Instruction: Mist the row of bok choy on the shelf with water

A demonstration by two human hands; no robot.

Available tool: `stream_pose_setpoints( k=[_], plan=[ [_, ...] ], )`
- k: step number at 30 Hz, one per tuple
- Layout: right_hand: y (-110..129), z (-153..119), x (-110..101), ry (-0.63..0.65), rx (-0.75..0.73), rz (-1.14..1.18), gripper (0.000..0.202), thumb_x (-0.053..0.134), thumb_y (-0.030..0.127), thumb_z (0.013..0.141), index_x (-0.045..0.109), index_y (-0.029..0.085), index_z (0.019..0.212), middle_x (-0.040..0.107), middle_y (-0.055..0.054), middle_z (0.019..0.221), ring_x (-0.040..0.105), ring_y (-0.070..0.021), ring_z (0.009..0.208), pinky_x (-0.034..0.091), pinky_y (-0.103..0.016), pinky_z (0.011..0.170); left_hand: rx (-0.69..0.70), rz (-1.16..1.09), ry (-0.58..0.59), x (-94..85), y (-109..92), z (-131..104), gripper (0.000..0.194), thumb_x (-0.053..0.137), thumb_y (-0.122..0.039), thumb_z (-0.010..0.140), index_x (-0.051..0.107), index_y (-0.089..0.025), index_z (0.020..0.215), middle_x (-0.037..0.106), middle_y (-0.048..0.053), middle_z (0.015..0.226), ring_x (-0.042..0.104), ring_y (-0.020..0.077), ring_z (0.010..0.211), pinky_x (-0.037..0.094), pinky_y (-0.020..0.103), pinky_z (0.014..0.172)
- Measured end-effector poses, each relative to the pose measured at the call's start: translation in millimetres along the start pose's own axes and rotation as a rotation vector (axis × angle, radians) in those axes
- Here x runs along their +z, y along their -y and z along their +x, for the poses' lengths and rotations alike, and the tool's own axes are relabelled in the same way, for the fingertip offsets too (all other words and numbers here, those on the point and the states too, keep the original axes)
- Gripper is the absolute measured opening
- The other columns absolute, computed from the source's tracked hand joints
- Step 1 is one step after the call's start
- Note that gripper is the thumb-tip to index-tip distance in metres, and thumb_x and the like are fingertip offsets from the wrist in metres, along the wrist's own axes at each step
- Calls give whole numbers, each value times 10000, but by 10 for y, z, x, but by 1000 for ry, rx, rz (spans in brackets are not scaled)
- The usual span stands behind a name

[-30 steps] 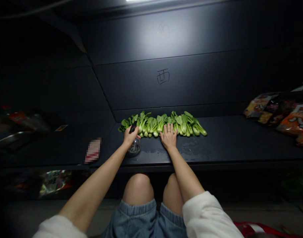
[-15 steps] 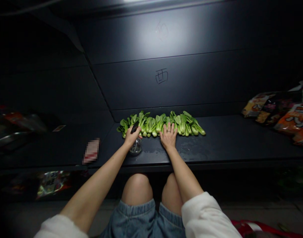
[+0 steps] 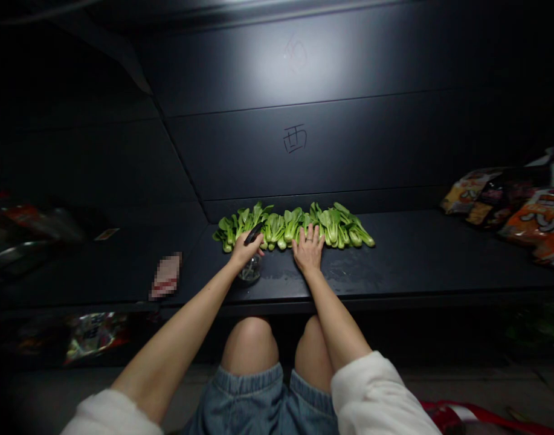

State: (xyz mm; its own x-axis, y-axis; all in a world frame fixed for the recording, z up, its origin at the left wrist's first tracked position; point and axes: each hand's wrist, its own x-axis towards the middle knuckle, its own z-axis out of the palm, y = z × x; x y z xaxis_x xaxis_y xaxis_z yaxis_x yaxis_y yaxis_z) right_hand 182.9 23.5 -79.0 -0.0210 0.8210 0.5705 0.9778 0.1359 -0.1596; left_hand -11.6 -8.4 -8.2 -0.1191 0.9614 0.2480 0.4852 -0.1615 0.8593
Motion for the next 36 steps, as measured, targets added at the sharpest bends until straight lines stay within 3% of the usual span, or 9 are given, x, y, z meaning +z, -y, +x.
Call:
stream_pose_setpoints(
  k=[4, 11, 16, 23, 36],
  plan=[
    [1, -2, -12, 5, 20, 4, 551, 375, 405, 979, 475, 103, 1429, 307, -228, 1575, 213, -359, 1463, 194, -565, 1143, 61, 5, 61, 26, 37, 24, 186, 554, -377, 825, 587, -197, 791, 628, -34, 585, 628, 148, 434, 416, 226, 450],
    [-2, -4, -15, 19, 42, 1, 563, 363, 409, 975, 459, 106, 1440, 305, -228, 1575, 200, -354, 1464, 192, -573, 1141, 4, 42, 43, 40, 16, 32, 202, 550, -359, 837, 562, -203, 709, 632, -14, 561, 594, 134, 409, 406, 225, 447],
    [10, -1, -29, 45, 65, -23, 570, 354, 409, 978, 452, 105, 1450, 303, -217, 1578, 203, -358, 1464, 200, -567, 1141, 21, 25, 104, 27, -24, 37, 190, 586, -371, 829, 593, -192, 766, 629, -10, 580, 604, 140, 413, 393, 227, 450],
    [-10, -13, -16, 10, 62, -2, 572, 339, 414, 974, 460, 105, 1439, 326, -224, 1563, 215, -356, 1457, 208, -570, 1131, -4, 114, 125, 41, -134, 19, 207, 564, -373, 836, 621, -190, 758, 603, -27, 527, 605, 144, 429, 399, 226, 489],
    [-10, -19, -17, -13, 60, 2, 562, 353, 403, 974, 476, 93, 1427, 367, -233, 1541, 251, -366, 1443, 210, -572, 1122, 18, 173, 164, 64, -148, 37, 196, 569, -379, 826, 591, -213, 724, 552, -36, 448, 602, 166, 451, 382, 233, 503]
  ],
)
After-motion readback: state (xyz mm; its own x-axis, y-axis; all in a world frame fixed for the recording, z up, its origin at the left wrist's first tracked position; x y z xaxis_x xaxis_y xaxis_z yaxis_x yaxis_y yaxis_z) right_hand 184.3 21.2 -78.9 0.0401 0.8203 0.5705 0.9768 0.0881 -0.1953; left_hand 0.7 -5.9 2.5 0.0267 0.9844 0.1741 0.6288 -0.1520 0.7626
